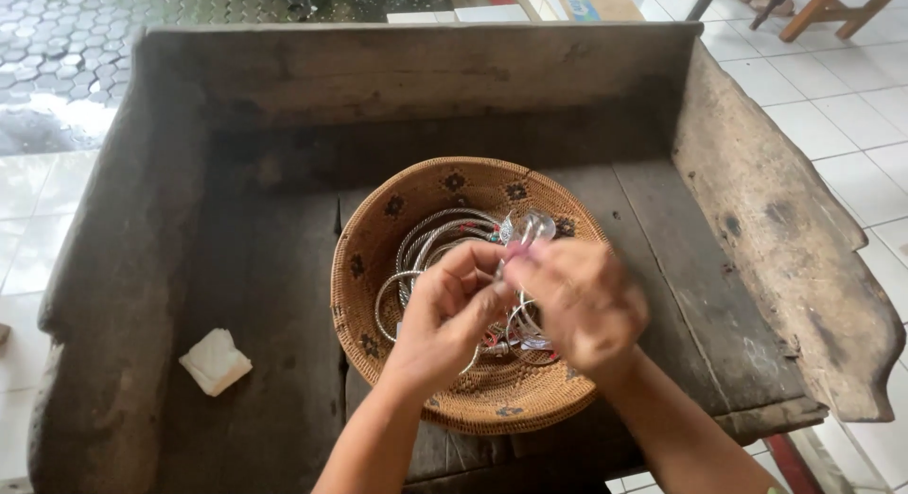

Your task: The person is cleaning and polishing metal bracelets one by one using a small pink cloth and placing them back into a woven basket.

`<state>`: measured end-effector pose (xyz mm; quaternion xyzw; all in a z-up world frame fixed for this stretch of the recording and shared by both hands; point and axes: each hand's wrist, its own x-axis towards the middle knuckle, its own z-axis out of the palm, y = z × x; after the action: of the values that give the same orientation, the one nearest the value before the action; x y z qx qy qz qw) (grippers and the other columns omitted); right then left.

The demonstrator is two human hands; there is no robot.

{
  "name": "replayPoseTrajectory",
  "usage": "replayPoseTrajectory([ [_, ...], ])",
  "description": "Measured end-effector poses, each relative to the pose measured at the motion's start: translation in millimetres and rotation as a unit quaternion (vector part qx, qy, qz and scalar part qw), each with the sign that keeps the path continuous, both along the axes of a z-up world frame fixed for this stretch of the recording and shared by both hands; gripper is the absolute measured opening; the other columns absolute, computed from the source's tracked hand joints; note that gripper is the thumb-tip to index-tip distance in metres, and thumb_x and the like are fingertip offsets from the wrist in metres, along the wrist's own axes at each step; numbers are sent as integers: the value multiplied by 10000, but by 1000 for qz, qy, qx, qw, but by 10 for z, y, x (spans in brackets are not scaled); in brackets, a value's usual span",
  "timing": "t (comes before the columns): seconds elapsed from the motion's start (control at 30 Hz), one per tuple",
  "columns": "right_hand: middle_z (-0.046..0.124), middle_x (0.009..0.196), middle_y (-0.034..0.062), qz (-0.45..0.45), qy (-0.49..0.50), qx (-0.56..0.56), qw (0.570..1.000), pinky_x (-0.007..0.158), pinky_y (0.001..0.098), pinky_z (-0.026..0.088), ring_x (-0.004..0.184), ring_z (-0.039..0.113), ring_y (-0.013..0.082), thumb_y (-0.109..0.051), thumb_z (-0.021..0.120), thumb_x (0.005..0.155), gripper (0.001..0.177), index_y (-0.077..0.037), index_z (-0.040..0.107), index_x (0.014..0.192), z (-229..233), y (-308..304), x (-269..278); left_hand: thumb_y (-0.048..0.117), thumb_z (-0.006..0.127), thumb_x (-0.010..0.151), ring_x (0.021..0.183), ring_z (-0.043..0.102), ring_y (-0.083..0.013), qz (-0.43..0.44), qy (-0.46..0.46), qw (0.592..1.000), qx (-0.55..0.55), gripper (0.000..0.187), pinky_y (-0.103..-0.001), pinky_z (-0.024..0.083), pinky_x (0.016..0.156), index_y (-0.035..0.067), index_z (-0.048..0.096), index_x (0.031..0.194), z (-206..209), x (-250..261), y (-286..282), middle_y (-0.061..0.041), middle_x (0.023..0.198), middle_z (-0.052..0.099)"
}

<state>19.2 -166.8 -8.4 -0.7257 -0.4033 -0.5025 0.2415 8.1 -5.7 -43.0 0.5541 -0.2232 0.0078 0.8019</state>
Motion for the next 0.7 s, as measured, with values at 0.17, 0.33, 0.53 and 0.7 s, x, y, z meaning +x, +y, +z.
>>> replayPoseTrajectory([
  [0.17, 735, 993, 110, -7, 54, 35, 998, 784, 351, 602, 867, 715, 249, -38, 632, 975, 201, -93, 817, 1032, 8, -13, 44, 25, 631, 954, 771, 629, -214, 7, -25, 999, 28, 177, -318, 567, 641, -36, 674, 1114, 47, -5, 46, -149, 823, 655],
  [0.33, 754, 965, 147, 34, 164, 107, 980, 751, 364, 584, 808, 722, 245, 16, 609, 1001, 189, -30, 787, 1047, 15, -23, 108, 31, 659, 925, 755, 636, -201, 30, -16, 999, 35, 181, -316, 573, 621, -33, 686, 1093, 33, -33, 8, -157, 806, 667],
  [0.53, 750, 982, 97, -8, 4, -6, 1000, 773, 366, 615, 844, 718, 254, 4, 686, 916, 199, -108, 836, 984, -66, 65, -6, 92, 668, 940, 765, 629, -174, 70, -19, 997, 36, 173, -286, 542, 612, -25, 695, 1064, 92, -17, 108, -124, 790, 657],
  [0.7, 738, 957, 177, 28, 166, 92, 981, 787, 426, 568, 859, 725, 319, 52, 587, 993, 219, -20, 790, 1034, -93, -27, 188, 48, 684, 912, 702, 634, -190, 88, -55, 991, 86, 144, -287, 519, 564, -7, 714, 1042, 168, -25, 117, -137, 760, 657],
])
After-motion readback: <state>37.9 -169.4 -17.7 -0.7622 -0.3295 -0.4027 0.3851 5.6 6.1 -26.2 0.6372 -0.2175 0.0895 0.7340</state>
